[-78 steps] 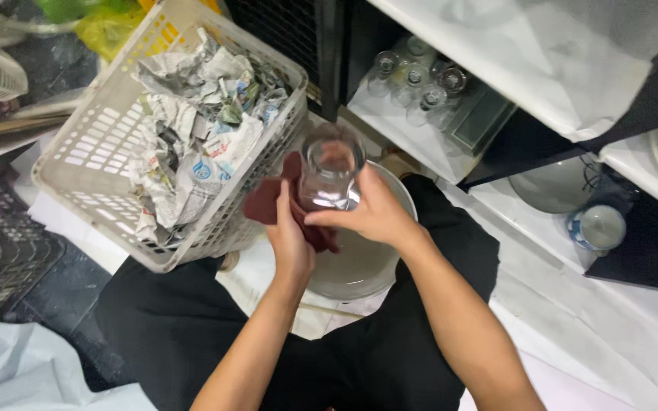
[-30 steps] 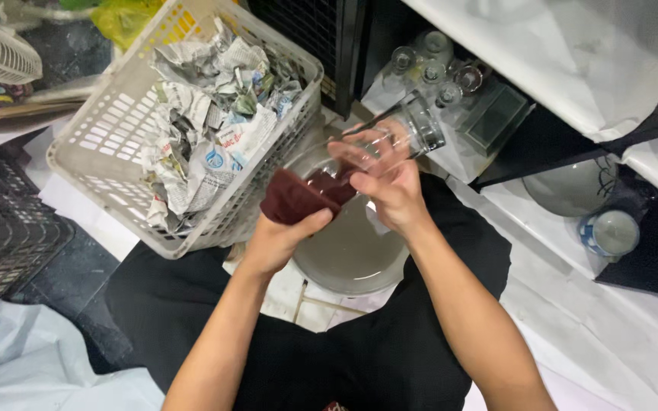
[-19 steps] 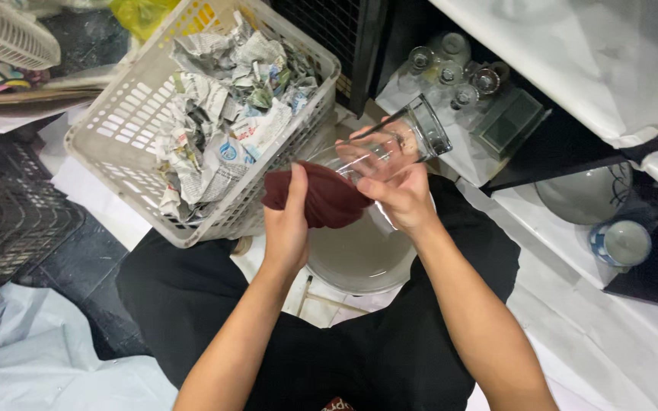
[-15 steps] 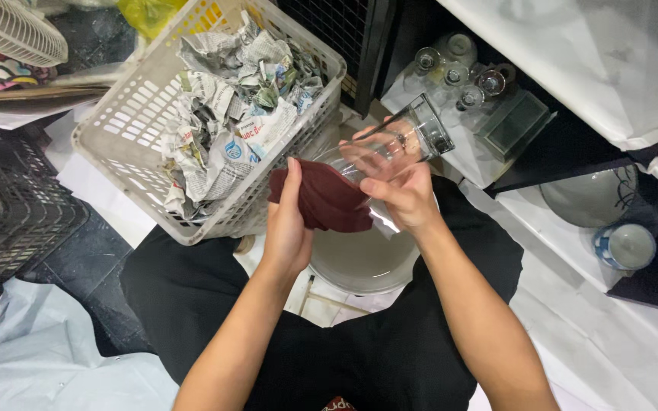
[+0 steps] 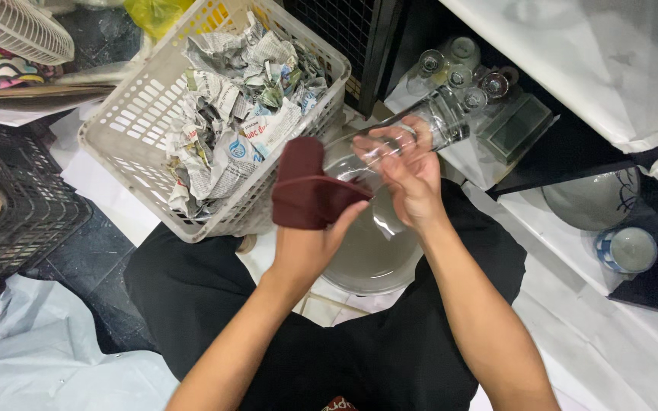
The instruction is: The person sits on the floor and washes glassware in a bucket of water. They rinse each glass, dry it with a maroon cloth, and place it on a nearby shelf. The process is repeated for multiple glasses.
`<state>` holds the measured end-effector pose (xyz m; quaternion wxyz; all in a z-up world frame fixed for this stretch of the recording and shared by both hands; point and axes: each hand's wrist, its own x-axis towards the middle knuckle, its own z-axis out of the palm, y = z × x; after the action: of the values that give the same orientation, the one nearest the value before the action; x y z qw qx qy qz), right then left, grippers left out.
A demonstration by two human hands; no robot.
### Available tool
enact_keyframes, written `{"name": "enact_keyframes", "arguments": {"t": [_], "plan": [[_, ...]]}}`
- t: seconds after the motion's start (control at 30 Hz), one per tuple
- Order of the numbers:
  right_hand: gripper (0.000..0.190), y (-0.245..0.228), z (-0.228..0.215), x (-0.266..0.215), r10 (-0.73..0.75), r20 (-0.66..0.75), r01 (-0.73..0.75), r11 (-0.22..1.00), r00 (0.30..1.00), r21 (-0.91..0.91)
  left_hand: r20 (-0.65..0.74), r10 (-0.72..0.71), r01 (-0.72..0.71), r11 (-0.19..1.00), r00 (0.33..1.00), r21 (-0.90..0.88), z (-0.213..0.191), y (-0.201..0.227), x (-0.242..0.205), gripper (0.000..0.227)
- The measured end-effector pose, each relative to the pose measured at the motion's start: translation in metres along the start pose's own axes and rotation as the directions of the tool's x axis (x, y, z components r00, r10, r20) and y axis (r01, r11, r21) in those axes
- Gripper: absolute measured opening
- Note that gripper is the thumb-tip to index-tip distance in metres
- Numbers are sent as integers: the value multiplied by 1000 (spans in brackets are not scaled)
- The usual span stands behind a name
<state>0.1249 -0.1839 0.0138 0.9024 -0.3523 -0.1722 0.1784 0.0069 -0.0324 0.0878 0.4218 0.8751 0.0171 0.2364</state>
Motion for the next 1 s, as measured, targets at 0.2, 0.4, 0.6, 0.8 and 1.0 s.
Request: {"name": "enact_keyframes", "arguments": {"t": [0.2,0.4,0.6,0.8,1.0], "plan": [[69,14,-5,-5,73,5,-70,965,997,-253,149,198,-231,937,969,260,6,4,23,48],[65,15,-10,-10,115,57,-90,941,992,-326,390,22,-28,1000,921,8,7,-10,42,52],[74,4,-6,-11,198,45,-188,969,979,-161,767,-38,613,627,640,-481,-6,-57,46,67],[74,2,2,-9,110,45,-112,993,993,34,809,-312,805,-180,499,-566,5,-85,14,56],[73,5,5,-1,-17,106,36,982,994,-188,644,-464,551,-336,608,-763,31,-67,0,48]]}}
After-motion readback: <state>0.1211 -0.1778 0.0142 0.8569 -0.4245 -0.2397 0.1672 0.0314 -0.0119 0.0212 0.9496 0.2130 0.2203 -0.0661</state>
